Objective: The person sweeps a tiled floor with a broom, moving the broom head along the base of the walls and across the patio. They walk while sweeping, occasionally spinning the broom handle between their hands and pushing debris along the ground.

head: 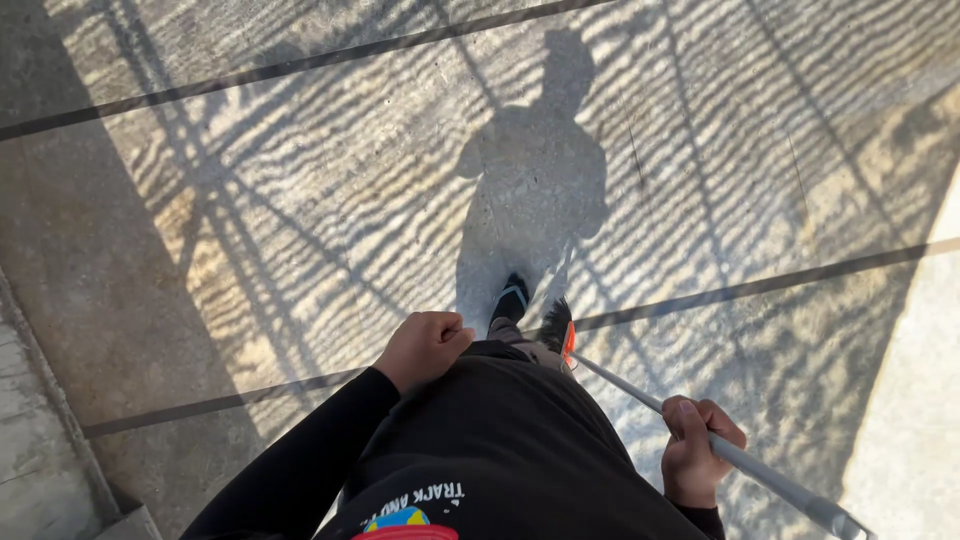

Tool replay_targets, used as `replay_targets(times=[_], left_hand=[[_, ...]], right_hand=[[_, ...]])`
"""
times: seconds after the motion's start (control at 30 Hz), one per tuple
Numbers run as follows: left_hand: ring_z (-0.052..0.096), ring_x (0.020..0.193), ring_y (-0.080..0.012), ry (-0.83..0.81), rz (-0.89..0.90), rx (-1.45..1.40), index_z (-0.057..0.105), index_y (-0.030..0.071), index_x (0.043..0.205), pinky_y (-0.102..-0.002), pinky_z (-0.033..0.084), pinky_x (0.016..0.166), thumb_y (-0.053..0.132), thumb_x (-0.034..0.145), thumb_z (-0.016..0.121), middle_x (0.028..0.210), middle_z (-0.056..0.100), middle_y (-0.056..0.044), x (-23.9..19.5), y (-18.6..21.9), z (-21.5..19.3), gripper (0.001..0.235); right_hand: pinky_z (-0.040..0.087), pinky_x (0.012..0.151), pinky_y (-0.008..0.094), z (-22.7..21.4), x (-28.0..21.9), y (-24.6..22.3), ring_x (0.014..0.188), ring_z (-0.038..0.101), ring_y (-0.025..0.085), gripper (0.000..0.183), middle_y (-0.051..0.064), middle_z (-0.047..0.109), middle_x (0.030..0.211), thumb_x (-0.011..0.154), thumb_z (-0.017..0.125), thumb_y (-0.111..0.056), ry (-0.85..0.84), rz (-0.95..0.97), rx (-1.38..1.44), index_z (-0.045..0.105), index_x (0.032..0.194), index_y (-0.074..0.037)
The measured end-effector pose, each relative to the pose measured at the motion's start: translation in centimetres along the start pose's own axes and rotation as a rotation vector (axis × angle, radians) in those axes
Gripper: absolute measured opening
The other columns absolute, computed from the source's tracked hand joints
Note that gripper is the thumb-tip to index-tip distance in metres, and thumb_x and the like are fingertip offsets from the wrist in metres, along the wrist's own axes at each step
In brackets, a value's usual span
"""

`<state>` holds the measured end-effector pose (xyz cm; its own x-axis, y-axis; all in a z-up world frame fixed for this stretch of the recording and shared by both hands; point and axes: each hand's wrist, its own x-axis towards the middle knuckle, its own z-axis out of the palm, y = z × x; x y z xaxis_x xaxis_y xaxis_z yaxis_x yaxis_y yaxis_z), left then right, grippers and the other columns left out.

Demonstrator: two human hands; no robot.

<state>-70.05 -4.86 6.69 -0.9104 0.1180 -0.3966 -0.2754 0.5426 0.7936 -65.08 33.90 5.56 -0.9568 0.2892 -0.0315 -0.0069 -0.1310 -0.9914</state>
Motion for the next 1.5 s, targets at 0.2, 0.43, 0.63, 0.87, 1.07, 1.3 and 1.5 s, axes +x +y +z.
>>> replay_targets(times=[0.2,0.43,0.63,0.87,1.07,1.3,1.5], left_hand=[[0.032,0.047,-0.0122,0.157,0.064,-0.161,0.047,0.003,0.063,-0.036,0.03,0.045,0.024,0.094,0.068,0.05,0.033,-0.005,7.6,3.5,-6.6,0.042],[0.026,0.053,-0.0059,0.441,0.095,-0.51,0.039,0.006,0.062,-0.03,0.023,0.046,0.009,0.096,0.07,0.055,0.03,0.003,17.7,2.7,-9.7,0.046],[0.027,0.055,-0.0042,0.484,0.189,-0.491,0.038,0.006,0.065,-0.028,0.025,0.048,0.009,0.098,0.069,0.058,0.033,0.004,35.1,7.8,-17.1,0.045],[0.036,0.047,-0.0099,0.068,0.293,-0.157,0.044,0.006,0.064,-0.032,0.031,0.047,0.021,0.097,0.069,0.052,0.038,0.001,58.3,19.4,-24.7,0.044],[0.042,0.048,-0.0137,-0.167,0.289,0.031,0.049,0.007,0.066,-0.036,0.035,0.048,0.031,0.095,0.066,0.052,0.043,-0.002,77.1,26.8,-25.8,0.041],[0.036,0.045,-0.0129,-0.221,0.139,0.134,0.048,0.006,0.063,-0.037,0.03,0.047,0.032,0.097,0.065,0.05,0.039,-0.001,89.9,32.9,-27.7,0.046],[0.031,0.046,-0.0099,-0.048,0.156,-0.015,0.047,0.008,0.064,-0.034,0.026,0.045,0.025,0.098,0.066,0.05,0.035,0.001,99.9,36.1,-31.3,0.043]], right_hand=[[0.028,0.05,0.028,6.4,19.4,-2.4,0.05,0.035,0.007,0.042,-0.001,0.041,0.055,0.1,0.056,0.0,-0.208,0.112,-0.307,0.042,0.061,-0.01],[0.028,0.05,0.027,14.7,40.0,-0.8,0.051,0.033,0.007,0.045,-0.004,0.036,0.057,0.098,0.065,-0.005,-0.243,0.267,-0.292,0.039,0.062,-0.011],[0.021,0.044,0.027,21.0,52.6,-1.3,0.046,0.025,0.005,0.046,-0.004,0.036,0.052,0.099,0.064,-0.012,-0.399,0.381,-0.541,0.043,0.058,-0.006],[0.022,0.045,0.026,21.4,62.3,-2.4,0.049,0.032,0.002,0.038,-0.005,0.04,0.054,0.096,0.067,-0.007,-0.208,0.017,-0.544,0.051,0.061,-0.003],[0.026,0.049,0.023,21.7,72.3,-1.9,0.053,0.037,0.003,0.038,-0.003,0.048,0.06,0.098,0.065,-0.005,-0.015,-0.213,-0.352,0.044,0.066,-0.007],[0.029,0.055,0.025,22.9,89.6,-2.2,0.057,0.039,0.005,0.034,0.0,0.051,0.064,0.099,0.068,-0.011,0.13,-0.218,-0.282,0.05,0.071,-0.004],[0.029,0.054,0.026,26.2,107.3,-4.1,0.059,0.037,0.004,0.036,-0.004,0.045,0.062,0.1,0.066,-0.009,-0.023,-0.057,-0.377,0.049,0.068,-0.004]])
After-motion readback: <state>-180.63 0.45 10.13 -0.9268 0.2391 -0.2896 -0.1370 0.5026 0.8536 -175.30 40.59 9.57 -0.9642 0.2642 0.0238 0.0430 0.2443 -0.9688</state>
